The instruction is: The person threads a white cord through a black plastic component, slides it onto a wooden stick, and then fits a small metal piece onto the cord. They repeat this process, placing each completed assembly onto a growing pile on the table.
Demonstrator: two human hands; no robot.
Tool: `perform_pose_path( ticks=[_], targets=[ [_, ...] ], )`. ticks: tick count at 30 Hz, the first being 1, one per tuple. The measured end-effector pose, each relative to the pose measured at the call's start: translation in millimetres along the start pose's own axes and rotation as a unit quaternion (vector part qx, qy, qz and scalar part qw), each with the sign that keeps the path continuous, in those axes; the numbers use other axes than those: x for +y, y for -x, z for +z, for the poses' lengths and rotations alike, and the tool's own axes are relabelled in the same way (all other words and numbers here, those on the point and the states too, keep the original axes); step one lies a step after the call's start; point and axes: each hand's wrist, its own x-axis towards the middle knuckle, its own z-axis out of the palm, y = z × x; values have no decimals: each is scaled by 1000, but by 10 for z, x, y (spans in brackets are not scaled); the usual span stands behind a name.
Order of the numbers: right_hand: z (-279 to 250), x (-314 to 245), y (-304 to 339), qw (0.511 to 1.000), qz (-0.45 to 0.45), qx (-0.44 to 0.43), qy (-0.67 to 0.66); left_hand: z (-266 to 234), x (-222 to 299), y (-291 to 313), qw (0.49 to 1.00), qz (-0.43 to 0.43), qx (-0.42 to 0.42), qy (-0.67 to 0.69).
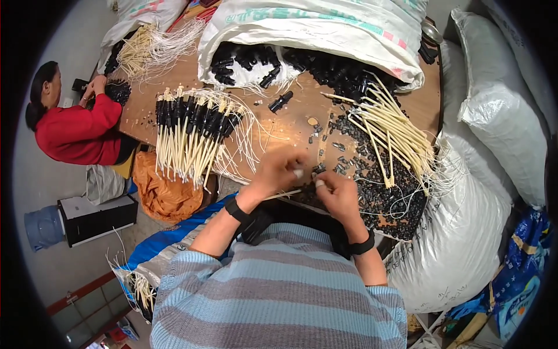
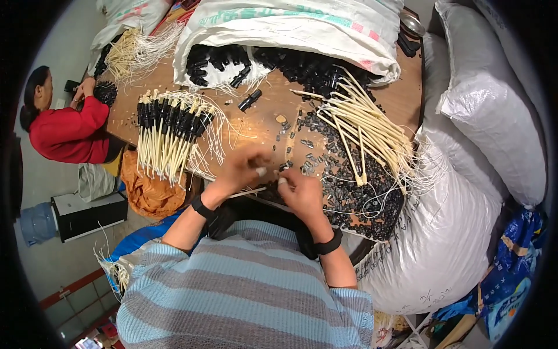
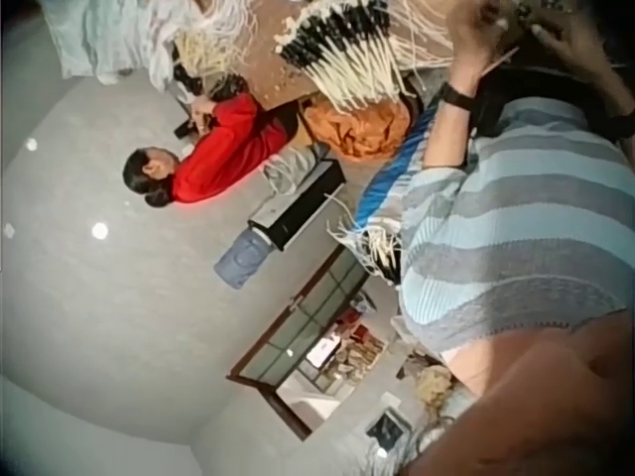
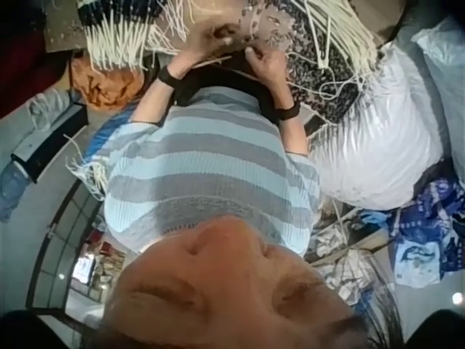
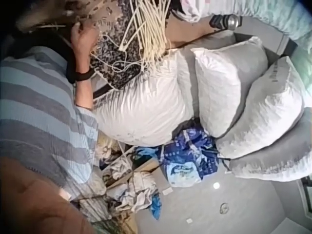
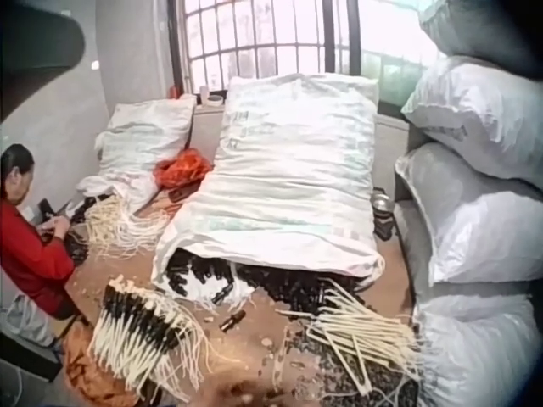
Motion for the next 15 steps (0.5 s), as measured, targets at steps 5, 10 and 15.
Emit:
perform_pose_path(
  ticks=[5, 10, 15],
  targets=[
    [-102, 63, -13, 983, 147, 56, -97, 71, -302, -278, 981, 120, 48, -142],
    [-91, 233, -16, 975, 157, 107, -118, 43, -273, -329, 994, 31, -6, -105],
    [12, 178, -164, 975, 168, 93, -110, 335, 157, -176, 985, -10, 7, 171]
  ],
)
